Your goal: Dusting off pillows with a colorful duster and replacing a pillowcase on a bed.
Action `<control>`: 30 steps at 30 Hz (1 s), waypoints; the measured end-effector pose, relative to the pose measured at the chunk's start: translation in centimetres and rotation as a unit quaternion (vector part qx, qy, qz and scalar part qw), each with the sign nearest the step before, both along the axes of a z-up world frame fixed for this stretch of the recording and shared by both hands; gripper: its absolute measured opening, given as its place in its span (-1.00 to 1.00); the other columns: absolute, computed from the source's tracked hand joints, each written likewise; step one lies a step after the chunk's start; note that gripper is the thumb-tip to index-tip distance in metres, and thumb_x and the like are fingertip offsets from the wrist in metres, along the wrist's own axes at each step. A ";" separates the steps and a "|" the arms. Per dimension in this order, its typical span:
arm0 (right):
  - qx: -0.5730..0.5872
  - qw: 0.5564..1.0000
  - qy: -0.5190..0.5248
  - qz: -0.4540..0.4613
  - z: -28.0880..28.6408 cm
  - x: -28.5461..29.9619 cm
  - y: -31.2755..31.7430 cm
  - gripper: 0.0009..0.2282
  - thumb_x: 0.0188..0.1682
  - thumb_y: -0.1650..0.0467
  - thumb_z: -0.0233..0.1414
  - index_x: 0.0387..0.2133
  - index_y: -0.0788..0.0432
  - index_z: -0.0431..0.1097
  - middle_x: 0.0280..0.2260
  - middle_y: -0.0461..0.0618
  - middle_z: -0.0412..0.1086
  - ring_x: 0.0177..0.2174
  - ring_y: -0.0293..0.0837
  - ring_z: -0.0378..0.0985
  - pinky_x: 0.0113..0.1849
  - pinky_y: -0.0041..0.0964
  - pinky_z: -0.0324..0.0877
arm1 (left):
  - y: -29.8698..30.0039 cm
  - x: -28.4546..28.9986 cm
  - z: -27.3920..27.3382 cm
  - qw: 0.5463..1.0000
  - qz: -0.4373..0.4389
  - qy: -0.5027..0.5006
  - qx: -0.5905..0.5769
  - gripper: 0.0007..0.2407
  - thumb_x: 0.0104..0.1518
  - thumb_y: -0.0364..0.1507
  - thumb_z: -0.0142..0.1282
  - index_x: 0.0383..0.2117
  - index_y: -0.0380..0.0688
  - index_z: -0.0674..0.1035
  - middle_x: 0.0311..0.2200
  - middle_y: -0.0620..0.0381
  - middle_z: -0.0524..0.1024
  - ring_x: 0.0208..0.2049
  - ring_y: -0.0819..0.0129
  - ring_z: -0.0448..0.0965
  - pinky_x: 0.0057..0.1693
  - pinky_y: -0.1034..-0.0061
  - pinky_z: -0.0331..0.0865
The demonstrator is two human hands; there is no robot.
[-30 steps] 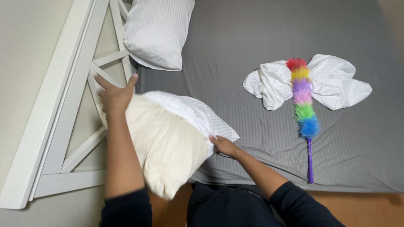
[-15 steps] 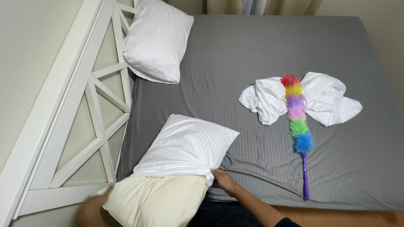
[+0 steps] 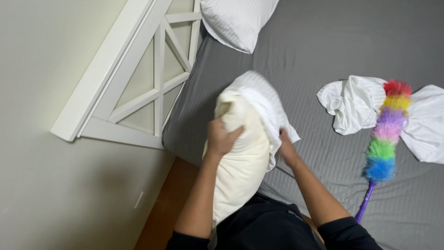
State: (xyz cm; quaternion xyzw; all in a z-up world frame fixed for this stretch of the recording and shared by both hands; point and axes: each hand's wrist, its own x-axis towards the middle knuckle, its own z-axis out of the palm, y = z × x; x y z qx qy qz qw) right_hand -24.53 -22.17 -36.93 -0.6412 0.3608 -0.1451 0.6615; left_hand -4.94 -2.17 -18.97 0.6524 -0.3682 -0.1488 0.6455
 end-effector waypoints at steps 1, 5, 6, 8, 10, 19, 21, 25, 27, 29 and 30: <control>0.008 0.987 -0.141 -0.071 -0.3 0.4 -2.2 -0.60 0.13 0.26 -0.09 0.17 0.23 0.21 0.07 0.09 0.37 0.01 -0.08 0.42 0.09 -0.14 0.33 | -1.0 -1.7 2.4 0.997 -0.049 -0.066 -0.002 -0.73 -0.07 -0.41 0.38 -0.26 -0.27 0.67 -0.36 -0.01 0.69 -0.30 0.23 0.74 -0.13 0.40 0.56; 0.082 0.958 -0.242 -0.128 12.9 -1.0 -2.8 -0.59 0.18 0.19 -0.16 0.16 0.20 0.20 0.07 0.07 0.39 0.02 -0.11 0.45 0.07 -0.15 0.37 | -2.3 -3.8 9.2 0.984 -0.092 -0.150 -0.013 -0.69 -0.15 -0.39 0.39 -0.27 -0.24 0.67 -0.35 -0.05 0.66 -0.28 0.09 0.71 -0.11 0.34 0.54; 0.025 0.963 -0.237 -0.128 15.1 -2.0 -2.3 -0.61 0.18 0.24 -0.13 0.19 0.21 0.20 0.06 0.06 0.38 -0.01 -0.11 0.44 0.02 -0.15 0.35 | -2.4 -3.7 10.8 0.974 -0.110 -0.196 -0.034 -0.69 -0.18 -0.38 0.40 -0.30 -0.23 0.65 -0.35 -0.03 0.65 -0.28 0.07 0.69 -0.08 0.32 0.52; -0.035 0.961 -0.233 -0.142 19.9 -3.2 0.4 -0.61 0.19 0.30 -0.10 0.22 0.22 0.19 0.05 0.06 0.37 -0.04 -0.12 0.42 -0.04 -0.16 0.34 | -2.4 -3.1 13.9 0.958 -0.143 -0.242 -0.058 -0.69 -0.21 -0.37 0.40 -0.33 -0.21 0.64 -0.36 -0.02 0.64 -0.28 0.06 0.66 -0.06 0.30 0.50; -0.196 0.914 -0.342 -0.095 25.0 -4.0 5.4 -0.62 0.30 0.25 -0.33 0.26 0.21 0.12 0.19 -0.05 0.33 0.17 -0.24 0.40 0.22 -0.33 0.32 | -2.2 -2.5 16.7 0.932 -0.185 -0.298 -0.095 -0.68 -0.26 -0.37 0.41 -0.37 -0.19 0.61 -0.37 0.02 0.62 -0.30 0.09 0.65 -0.04 0.31 0.45; -0.208 0.842 -0.206 -0.454 13.7 -2.0 12.3 -0.71 0.32 0.36 -0.18 0.02 0.37 0.39 -0.10 0.01 0.51 -0.11 -0.23 0.48 -0.05 -0.37 0.39 | -7.6 0.0 15.7 0.801 -0.451 -0.360 -0.158 -0.76 -0.26 -0.34 0.38 -0.56 -0.13 0.55 -0.56 0.11 0.53 -0.46 0.19 0.57 -0.23 0.34 0.33; -0.280 0.795 -0.134 -0.521 9.1 -2.8 14.4 -0.73 0.23 0.40 -0.10 0.03 0.39 0.37 -0.07 0.05 0.48 -0.07 -0.17 0.48 -0.03 -0.35 0.38 | -8.4 -0.5 15.0 0.762 -0.515 -0.355 -0.168 -0.76 -0.27 -0.35 0.37 -0.59 -0.13 0.51 -0.59 0.12 0.50 -0.49 0.18 0.53 -0.25 0.33 0.30; -0.131 0.745 0.048 -0.652 4.7 -6.3 20.4 -0.73 0.15 0.41 -0.09 0.02 0.29 0.44 -0.12 0.01 0.55 -0.18 -0.15 0.58 -0.19 -0.31 0.45 | -8.6 -3.7 15.8 0.670 -0.625 -0.351 -0.195 -0.73 -0.23 -0.35 0.36 -0.64 -0.12 0.42 -0.61 0.16 0.43 -0.48 0.20 0.49 -0.23 0.33 0.24; -0.065 0.720 -0.009 -0.691 4.7 -6.9 22.5 -0.72 0.13 0.40 -0.10 0.04 0.25 0.39 -0.10 0.00 0.52 -0.20 -0.14 0.60 -0.23 -0.24 0.51 | -8.3 -6.0 15.5 0.622 -0.662 -0.353 -0.223 -0.74 -0.22 -0.35 0.36 -0.60 -0.10 0.44 -0.57 0.19 0.44 -0.41 0.22 0.50 -0.18 0.34 0.25; -0.007 0.688 -0.074 -0.722 2.4 -8.1 24.2 -0.71 0.11 0.39 -0.11 0.07 0.21 0.34 -0.08 -0.01 0.49 -0.21 -0.14 0.61 -0.28 -0.17 0.56 | -8.1 -8.2 15.0 0.573 -0.695 -0.354 -0.252 -0.75 -0.21 -0.35 0.35 -0.56 -0.08 0.45 -0.52 0.21 0.45 -0.34 0.25 0.52 -0.13 0.36 0.26; 0.017 0.670 -0.138 -0.729 -0.1 -8.8 25.0 -0.70 0.17 0.37 -0.09 0.11 0.24 0.34 -0.08 0.04 0.46 -0.23 -0.11 0.54 -0.29 -0.16 0.44 | -8.1 -9.2 14.5 0.553 -0.703 -0.375 -0.245 -0.75 -0.23 -0.35 0.35 -0.54 -0.07 0.47 -0.49 0.23 0.45 -0.30 0.26 0.52 -0.07 0.34 0.26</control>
